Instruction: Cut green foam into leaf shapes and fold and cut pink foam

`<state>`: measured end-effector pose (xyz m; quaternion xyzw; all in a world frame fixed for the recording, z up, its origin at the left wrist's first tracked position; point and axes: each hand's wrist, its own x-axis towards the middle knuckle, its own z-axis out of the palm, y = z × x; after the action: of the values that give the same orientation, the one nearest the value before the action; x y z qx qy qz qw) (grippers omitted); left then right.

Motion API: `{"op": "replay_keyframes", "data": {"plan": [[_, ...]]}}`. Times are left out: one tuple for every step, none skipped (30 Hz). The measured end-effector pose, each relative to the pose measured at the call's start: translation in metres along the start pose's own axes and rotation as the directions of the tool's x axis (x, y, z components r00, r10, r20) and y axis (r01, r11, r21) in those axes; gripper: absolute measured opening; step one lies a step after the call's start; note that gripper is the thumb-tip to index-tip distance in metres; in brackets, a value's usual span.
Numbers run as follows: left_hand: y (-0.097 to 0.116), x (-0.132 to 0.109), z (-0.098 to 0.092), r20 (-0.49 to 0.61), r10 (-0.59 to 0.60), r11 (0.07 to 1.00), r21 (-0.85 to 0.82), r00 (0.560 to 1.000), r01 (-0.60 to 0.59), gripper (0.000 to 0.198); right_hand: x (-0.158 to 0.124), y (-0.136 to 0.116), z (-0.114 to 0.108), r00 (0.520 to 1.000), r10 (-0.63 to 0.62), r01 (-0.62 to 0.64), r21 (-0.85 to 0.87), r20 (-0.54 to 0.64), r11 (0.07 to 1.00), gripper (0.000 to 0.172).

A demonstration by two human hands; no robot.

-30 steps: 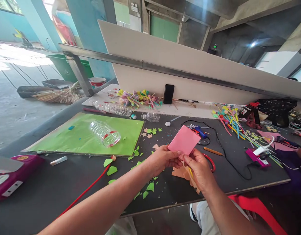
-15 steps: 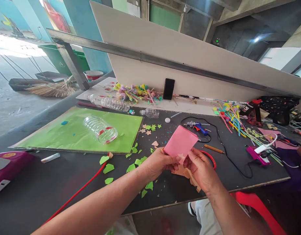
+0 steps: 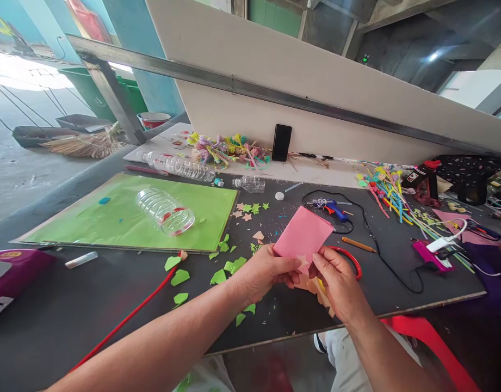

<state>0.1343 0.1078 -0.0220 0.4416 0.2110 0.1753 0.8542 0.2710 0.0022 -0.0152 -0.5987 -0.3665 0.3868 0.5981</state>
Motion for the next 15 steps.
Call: {"op": "replay_keyframes", "data": {"plan": [[0.0,0.0,0.0,0.001,0.004,1.0,-0.001,1.0,-0.004,0.022,0.0,0.0,0.0,1.0,-0.005,0.005,-0.008,0.003,1.0,0.02],[-0.001,0.0,0.0,0.001,0.007,1.0,0.0,1.0,-0.007,0.022,0.0,-0.001,0.0,1.0,-0.009,0.009,-0.014,0.003,1.0,0.02],[-0.001,0.0,0.0,0.0,0.007,1.0,0.001,1.0,-0.007,0.021,-0.001,-0.002,0.0,1.0,-0.008,0.008,-0.02,0.002,1.0,0.02],[-0.001,-0.001,0.0,-0.002,0.007,1.0,0.004,1.0,-0.007,0.021,-0.001,-0.003,0.001,1.0,-0.005,0.005,-0.029,0.002,1.0,0.019],[-0.001,-0.001,0.0,-0.001,0.009,1.0,0.009,1.0,-0.009,0.021,-0.001,-0.004,0.002,1.0,0.002,-0.002,-0.036,0.009,0.999,0.019],[-0.001,-0.001,0.0,0.004,0.014,1.0,0.016,1.0,-0.014,0.021,-0.001,-0.005,0.003,0.999,0.017,-0.016,-0.027,0.027,0.999,0.018],[-0.001,-0.001,0.0,0.011,0.022,0.999,0.025,1.0,-0.022,0.021,-0.001,-0.006,0.005,0.998,0.042,-0.043,0.0,0.055,0.999,0.018],[-0.001,-0.001,0.0,0.019,0.031,0.999,0.036,0.999,-0.032,0.021,-0.001,-0.006,0.007,0.994,0.071,-0.074,0.044,0.085,0.996,0.018],[-0.001,-0.002,0.0,0.026,0.038,0.998,0.049,0.999,-0.039,0.021,-0.001,-0.006,0.009,0.989,0.095,-0.106,0.097,0.113,0.99,0.018],[-0.001,-0.002,0.0,0.031,0.04,0.997,0.062,0.999,-0.042,0.021,-0.002,-0.005,0.011,0.985,0.113,-0.132,0.149,0.132,0.98,0.017],[-0.001,-0.003,0.001,0.034,0.038,0.997,0.071,0.999,-0.041,0.021,-0.002,-0.004,0.012,0.983,0.122,-0.147,0.189,0.139,0.971,0.016],[0.0,-0.003,0.001,0.038,0.033,0.996,0.076,0.999,-0.036,0.021,-0.002,-0.003,0.012,0.983,0.122,-0.148,0.208,0.134,0.967,0.015],[0.0,-0.004,0.001,0.047,0.028,0.997,0.076,0.999,-0.032,0.021,-0.002,-0.002,0.012,0.985,0.118,-0.143,0.212,0.124,0.967,0.013],[0.001,-0.004,0.001,0.061,0.023,0.997,0.069,0.998,-0.027,0.021,-0.003,-0.001,0.012,0.987,0.114,-0.137,0.207,0.115,0.969,0.013],[0.002,-0.004,0.002,0.078,0.02,0.998,0.053,0.997,-0.024,0.021,-0.003,-0.001,0.011,0.989,0.113,-0.129,0.195,0.09,0.972,0.014]]}}
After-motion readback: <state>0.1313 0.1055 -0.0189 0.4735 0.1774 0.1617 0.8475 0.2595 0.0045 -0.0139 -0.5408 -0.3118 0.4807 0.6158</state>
